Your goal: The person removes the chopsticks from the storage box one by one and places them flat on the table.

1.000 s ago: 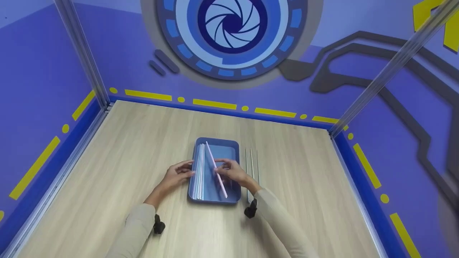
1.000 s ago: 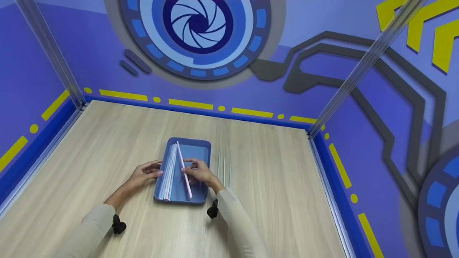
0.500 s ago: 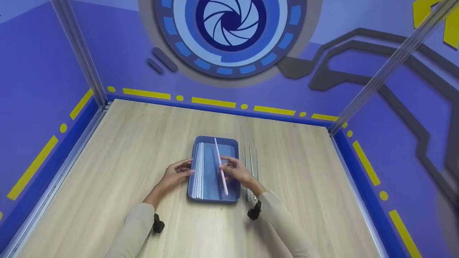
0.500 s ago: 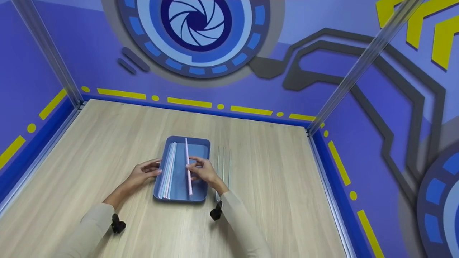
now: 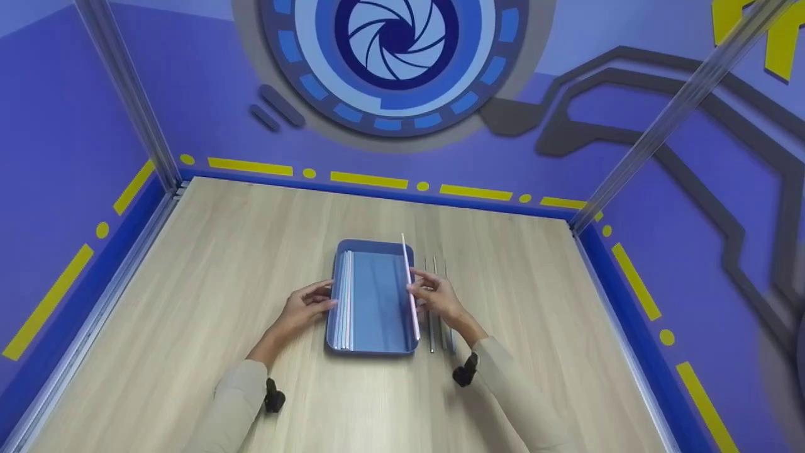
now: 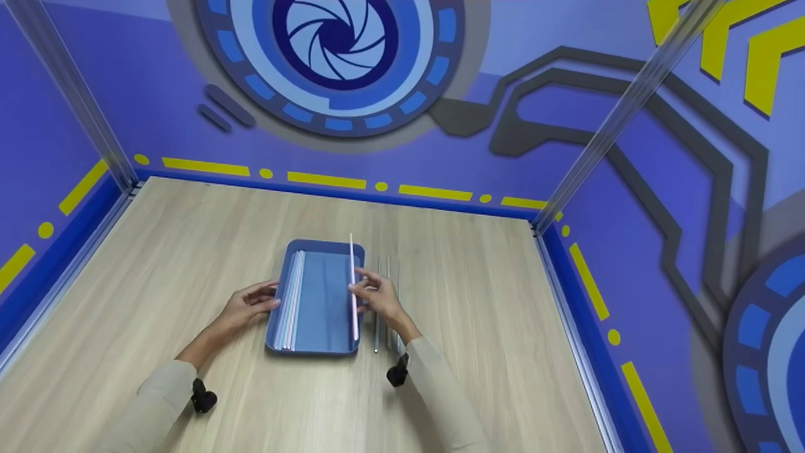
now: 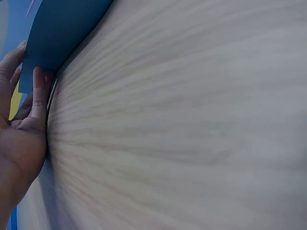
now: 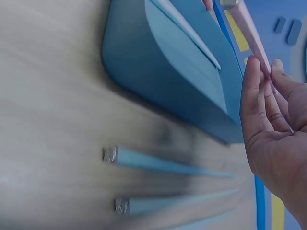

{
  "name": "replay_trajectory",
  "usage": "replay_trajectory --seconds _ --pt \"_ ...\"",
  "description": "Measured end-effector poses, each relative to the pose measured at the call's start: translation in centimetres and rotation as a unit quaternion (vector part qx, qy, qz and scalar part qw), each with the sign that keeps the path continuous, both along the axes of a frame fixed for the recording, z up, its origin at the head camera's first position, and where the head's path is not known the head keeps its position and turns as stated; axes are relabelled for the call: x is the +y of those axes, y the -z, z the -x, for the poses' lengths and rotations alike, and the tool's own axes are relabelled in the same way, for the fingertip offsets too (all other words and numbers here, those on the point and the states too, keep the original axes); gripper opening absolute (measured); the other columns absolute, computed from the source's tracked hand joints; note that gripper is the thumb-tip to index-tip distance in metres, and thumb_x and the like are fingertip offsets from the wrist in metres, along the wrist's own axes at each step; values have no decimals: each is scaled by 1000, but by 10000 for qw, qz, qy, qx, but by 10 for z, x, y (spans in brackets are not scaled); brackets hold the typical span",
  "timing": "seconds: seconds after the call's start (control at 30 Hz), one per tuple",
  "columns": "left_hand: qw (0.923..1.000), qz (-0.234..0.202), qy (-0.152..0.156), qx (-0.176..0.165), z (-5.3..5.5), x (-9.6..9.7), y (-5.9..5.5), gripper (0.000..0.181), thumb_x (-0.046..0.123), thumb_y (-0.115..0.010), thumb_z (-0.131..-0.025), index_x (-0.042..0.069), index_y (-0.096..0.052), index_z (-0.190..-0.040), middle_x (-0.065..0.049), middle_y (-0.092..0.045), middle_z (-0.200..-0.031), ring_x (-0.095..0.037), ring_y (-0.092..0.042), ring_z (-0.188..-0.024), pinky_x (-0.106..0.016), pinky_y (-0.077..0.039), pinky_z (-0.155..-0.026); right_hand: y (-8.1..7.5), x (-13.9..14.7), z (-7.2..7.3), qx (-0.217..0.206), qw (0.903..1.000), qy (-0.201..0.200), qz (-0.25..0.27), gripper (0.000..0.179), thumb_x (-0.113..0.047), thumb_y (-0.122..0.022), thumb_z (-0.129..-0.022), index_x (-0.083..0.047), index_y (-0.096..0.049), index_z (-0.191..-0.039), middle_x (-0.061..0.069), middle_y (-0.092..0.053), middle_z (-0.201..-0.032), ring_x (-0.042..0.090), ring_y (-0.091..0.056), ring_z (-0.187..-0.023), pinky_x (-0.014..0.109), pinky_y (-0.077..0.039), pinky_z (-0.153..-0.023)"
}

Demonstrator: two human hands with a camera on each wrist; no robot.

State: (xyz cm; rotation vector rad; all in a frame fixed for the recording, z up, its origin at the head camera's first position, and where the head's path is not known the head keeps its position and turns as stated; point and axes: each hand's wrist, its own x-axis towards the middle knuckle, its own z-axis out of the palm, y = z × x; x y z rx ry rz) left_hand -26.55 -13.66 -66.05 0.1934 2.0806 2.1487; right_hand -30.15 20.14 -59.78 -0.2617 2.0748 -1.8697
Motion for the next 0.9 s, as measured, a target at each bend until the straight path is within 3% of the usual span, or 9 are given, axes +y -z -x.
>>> replay_trajectory --seconds 0.47,0.73,0.9 --pt "9999 -34 -19 -102 0 0 1 58 4 -73 -94 -4 -50 -147 -35 -57 -131 -10 -64 -99 -19 -58 -84 7 43 -5 60 9970 774 -76 56 -5 -68 -97 7 -47 -147 -5 -65 -90 5 -63 -71 23 -57 -57" --pt "9996 -100 -136 -204 -2 -2 2 58 5 -74 -93 -2 -51 -146 -30 -58 -130 -10 -65 -99 -22 -60 -85 9 68 -8 115 9949 966 -273 54 -8 -70 -97 0 -52 -147 0 -65 -92 8 -66 -69 26 -60 -58" --pt "9998 -120 -33 -150 -1 1 2 59 4 -73 -93 -3 -50 -147 -31 -57 -130 -10 -65 -99 -22 -60 -85 12 84 -11 147 9918 1210 -391 54 -8 -71 -96 -1 -53 -146 3 -66 -93 11 -68 -69 26 -60 -57"
